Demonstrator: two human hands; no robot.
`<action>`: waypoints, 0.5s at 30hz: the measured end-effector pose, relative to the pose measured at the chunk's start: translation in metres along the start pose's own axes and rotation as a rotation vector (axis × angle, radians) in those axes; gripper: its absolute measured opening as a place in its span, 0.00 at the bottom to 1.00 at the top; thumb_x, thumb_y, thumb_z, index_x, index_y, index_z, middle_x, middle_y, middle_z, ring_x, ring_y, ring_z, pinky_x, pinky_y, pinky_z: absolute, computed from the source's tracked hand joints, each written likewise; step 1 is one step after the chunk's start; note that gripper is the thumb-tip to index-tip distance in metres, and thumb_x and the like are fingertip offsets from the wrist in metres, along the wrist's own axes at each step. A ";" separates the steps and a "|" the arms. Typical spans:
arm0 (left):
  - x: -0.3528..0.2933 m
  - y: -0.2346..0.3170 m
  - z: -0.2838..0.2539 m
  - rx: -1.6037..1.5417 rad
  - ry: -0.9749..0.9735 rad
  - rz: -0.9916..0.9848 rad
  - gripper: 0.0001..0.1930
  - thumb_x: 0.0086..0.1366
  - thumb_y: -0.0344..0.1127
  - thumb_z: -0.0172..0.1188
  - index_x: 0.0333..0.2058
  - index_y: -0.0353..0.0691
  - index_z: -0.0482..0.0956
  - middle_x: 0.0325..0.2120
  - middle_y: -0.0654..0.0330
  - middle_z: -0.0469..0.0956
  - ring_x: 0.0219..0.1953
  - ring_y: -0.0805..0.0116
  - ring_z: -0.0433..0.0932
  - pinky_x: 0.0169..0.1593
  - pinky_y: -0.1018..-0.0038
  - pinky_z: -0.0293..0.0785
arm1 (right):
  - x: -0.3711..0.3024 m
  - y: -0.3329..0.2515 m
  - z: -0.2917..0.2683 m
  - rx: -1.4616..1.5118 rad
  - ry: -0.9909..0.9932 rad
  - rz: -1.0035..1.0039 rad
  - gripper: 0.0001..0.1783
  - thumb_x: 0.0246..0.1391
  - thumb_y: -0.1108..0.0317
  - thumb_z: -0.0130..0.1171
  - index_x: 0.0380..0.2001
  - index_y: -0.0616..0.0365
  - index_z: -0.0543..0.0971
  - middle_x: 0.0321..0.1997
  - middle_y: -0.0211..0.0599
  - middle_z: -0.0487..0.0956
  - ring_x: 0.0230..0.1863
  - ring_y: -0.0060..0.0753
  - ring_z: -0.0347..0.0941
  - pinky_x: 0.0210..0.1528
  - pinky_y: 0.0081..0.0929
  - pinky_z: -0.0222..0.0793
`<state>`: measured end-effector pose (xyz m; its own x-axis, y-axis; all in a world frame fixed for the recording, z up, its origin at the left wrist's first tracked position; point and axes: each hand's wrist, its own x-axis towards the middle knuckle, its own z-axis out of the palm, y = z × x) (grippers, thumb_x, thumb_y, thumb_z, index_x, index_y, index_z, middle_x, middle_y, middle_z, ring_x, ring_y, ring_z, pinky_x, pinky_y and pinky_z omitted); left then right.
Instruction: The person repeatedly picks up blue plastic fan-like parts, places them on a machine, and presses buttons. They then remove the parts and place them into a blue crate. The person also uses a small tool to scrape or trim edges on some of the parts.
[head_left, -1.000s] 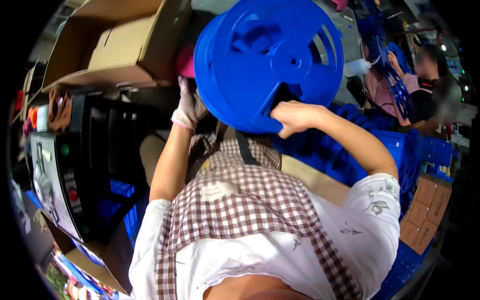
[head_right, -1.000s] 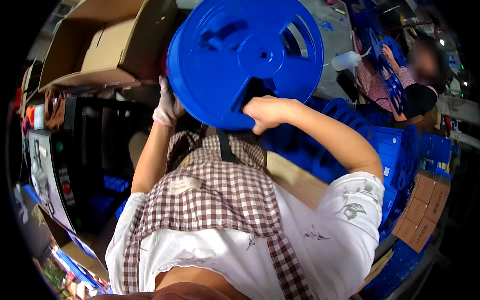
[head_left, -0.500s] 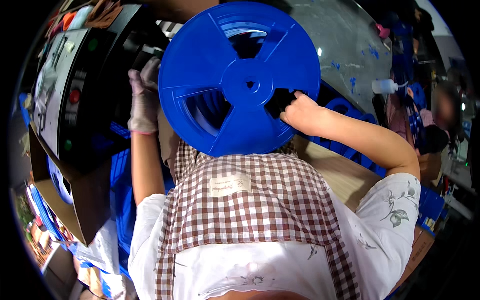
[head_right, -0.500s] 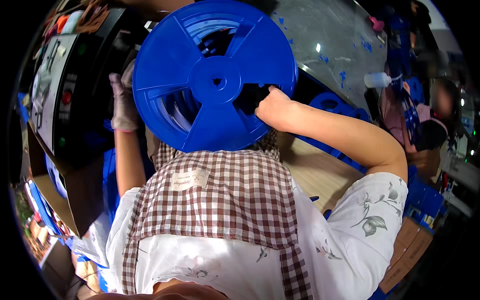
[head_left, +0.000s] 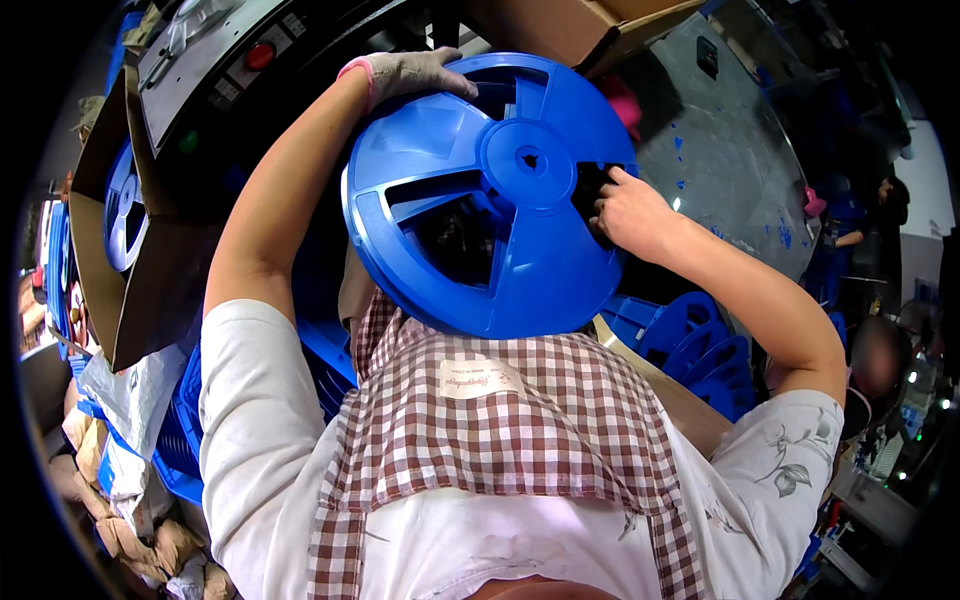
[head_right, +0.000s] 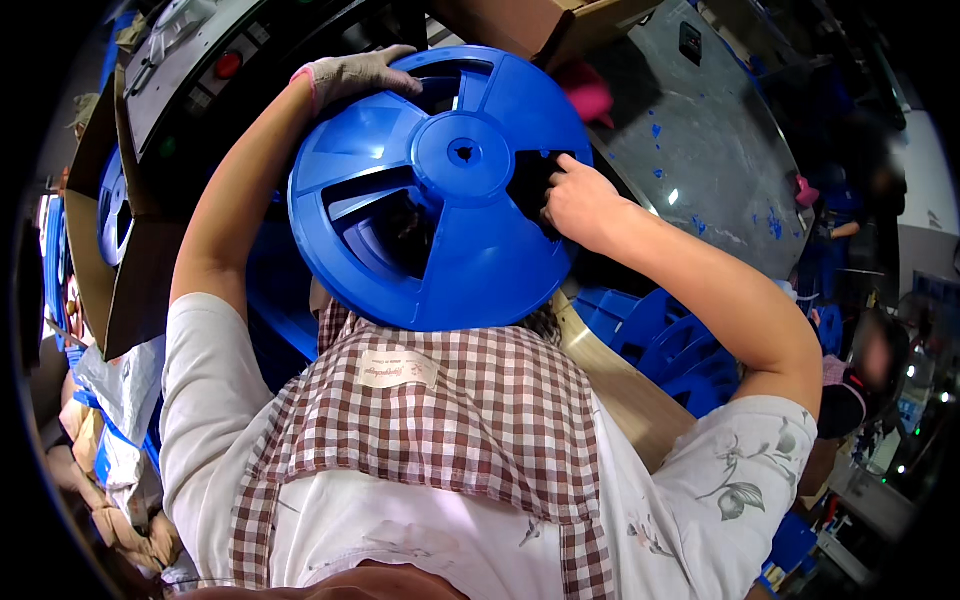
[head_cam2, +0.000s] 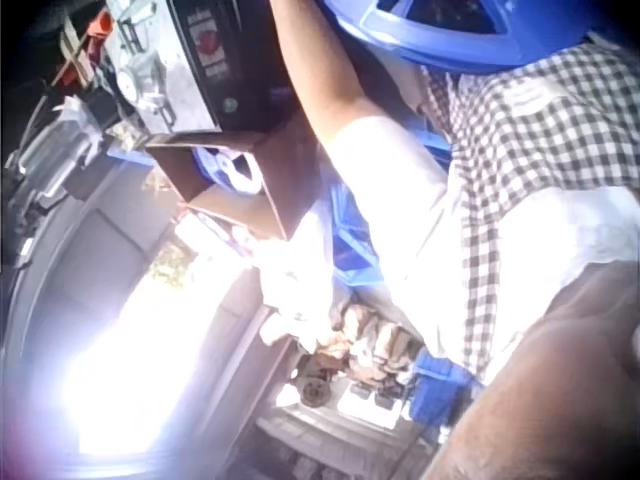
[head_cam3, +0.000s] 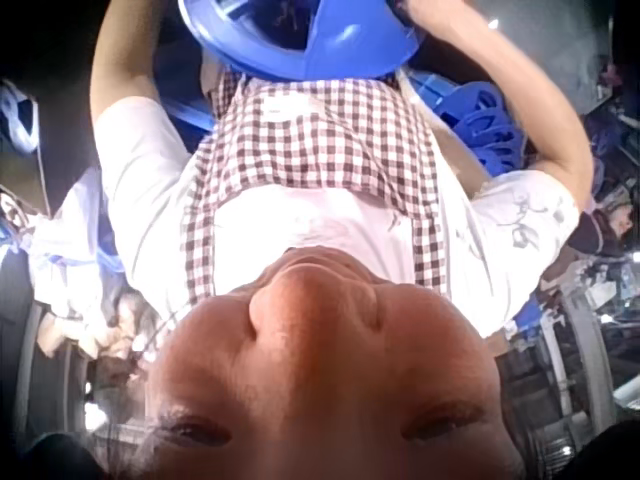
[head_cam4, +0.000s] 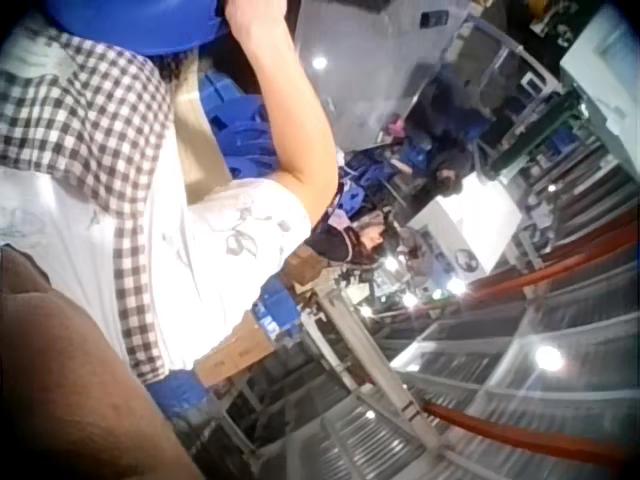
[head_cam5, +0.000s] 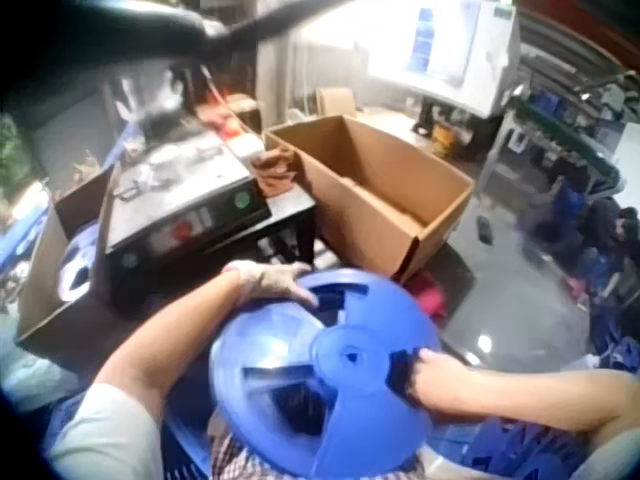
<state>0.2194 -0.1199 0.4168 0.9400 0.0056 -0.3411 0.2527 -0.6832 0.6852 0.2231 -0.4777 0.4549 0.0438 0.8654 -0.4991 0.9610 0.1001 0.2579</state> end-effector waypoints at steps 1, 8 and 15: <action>-0.008 0.001 0.001 -0.060 -0.069 -0.021 0.55 0.42 0.60 0.69 0.65 0.43 0.55 0.54 0.40 0.69 0.55 0.43 0.72 0.58 0.52 0.70 | 0.001 -0.002 -0.006 -0.026 -0.040 -0.012 0.09 0.51 0.65 0.54 0.27 0.45 0.84 0.27 0.24 0.79 0.39 0.27 0.73 0.54 0.30 0.56; -0.023 -0.062 -0.010 -0.179 -0.190 -0.098 0.34 0.45 0.49 0.70 0.50 0.41 0.72 0.36 0.54 0.78 0.42 0.57 0.78 0.53 0.58 0.73 | 0.041 -0.008 -0.044 -0.184 -0.184 -0.098 0.07 0.47 0.67 0.57 0.24 0.47 0.84 0.27 0.26 0.80 0.43 0.29 0.73 0.64 0.31 0.53; -0.009 -0.055 0.003 -0.368 -0.128 0.087 0.34 0.47 0.45 0.71 0.53 0.41 0.72 0.30 0.59 0.78 0.36 0.64 0.78 0.48 0.60 0.77 | -0.006 -0.006 -0.041 -0.023 0.230 0.077 0.12 0.49 0.67 0.57 0.38 0.53 0.81 0.51 0.37 0.75 0.56 0.34 0.67 0.63 0.30 0.55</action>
<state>0.1962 -0.0847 0.3806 0.9312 -0.1474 -0.3335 0.2608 -0.3700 0.8917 0.2056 -0.4632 0.4901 0.0506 0.9597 -0.2765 0.9508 0.0385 0.3075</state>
